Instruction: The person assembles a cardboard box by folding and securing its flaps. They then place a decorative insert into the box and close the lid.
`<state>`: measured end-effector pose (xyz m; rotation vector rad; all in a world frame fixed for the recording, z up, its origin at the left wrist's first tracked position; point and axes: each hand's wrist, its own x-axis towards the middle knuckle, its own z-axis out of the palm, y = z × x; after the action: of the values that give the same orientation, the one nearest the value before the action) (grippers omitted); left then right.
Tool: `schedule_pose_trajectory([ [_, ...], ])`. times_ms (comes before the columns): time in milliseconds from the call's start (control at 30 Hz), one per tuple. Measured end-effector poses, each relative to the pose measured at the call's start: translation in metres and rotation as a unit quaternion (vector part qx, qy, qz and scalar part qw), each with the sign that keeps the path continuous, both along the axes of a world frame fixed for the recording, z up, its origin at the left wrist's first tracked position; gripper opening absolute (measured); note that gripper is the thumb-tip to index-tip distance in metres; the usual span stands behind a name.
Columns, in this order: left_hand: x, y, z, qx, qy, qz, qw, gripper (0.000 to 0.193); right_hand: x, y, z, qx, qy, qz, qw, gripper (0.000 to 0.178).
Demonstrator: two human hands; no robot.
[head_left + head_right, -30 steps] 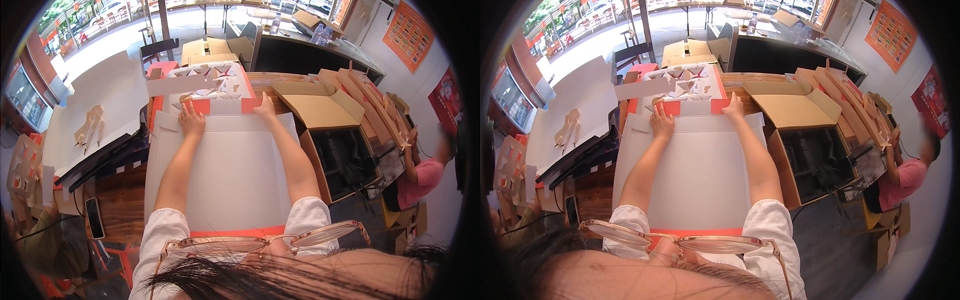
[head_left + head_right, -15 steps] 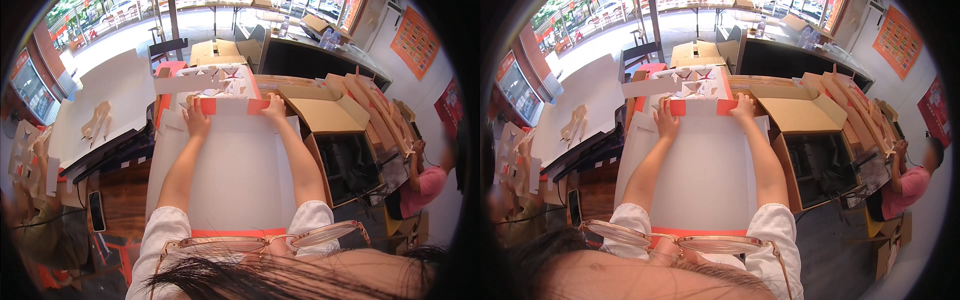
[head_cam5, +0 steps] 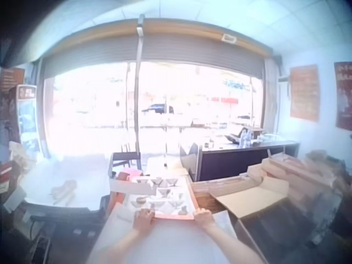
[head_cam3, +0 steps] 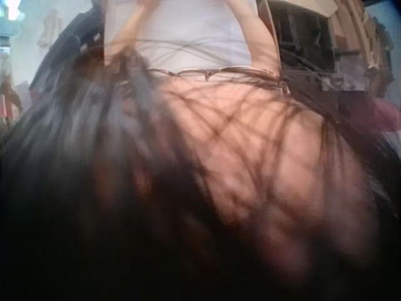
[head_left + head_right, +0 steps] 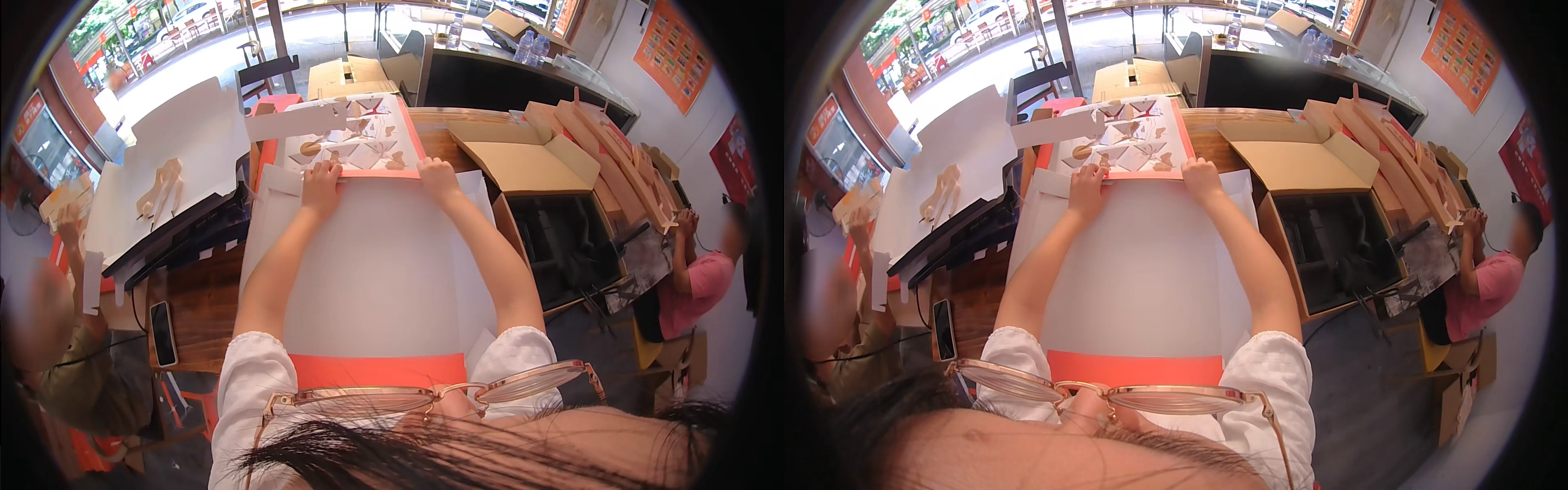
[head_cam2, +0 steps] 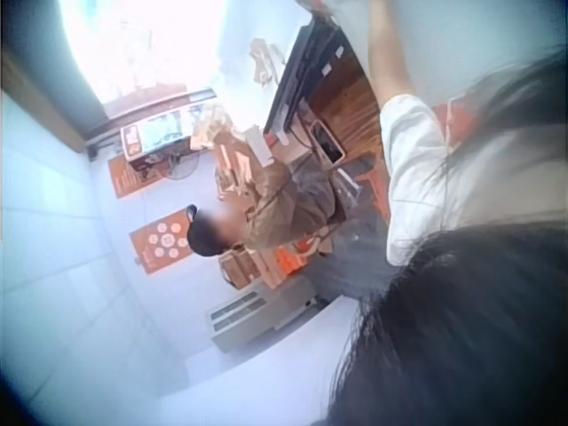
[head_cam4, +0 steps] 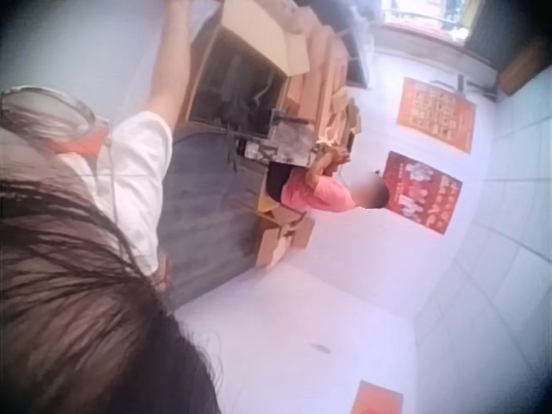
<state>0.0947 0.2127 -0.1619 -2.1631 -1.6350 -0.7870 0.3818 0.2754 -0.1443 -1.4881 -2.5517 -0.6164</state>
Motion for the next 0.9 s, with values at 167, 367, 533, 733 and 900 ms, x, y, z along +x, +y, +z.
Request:
schedule_pose_trajectory([
  [167,-0.004,-0.020,0.013,-0.103,0.037,-0.012,0.994,0.035,0.005,-0.027,0.025,-0.177,0.095,0.038,0.979,0.028],
  [367,-0.023,0.003,0.029,-0.284,-0.080,-0.036,0.955,0.036,0.007,-0.020,0.031,-0.202,0.127,0.008,0.971,0.033],
  [533,-0.031,0.031,0.037,-0.364,-0.024,-0.056,0.929,0.056,0.004,-0.004,0.019,-0.255,0.145,-0.007,0.956,0.042],
  [733,-0.040,0.048,0.017,-0.346,-0.006,-0.069,0.936,0.072,0.007,0.012,0.017,-0.342,0.145,0.043,0.927,0.068],
  [900,-0.030,0.040,0.018,-0.325,0.031,-0.033,0.945,0.069,-0.001,0.000,0.023,-0.281,0.090,-0.014,0.955,0.077],
])
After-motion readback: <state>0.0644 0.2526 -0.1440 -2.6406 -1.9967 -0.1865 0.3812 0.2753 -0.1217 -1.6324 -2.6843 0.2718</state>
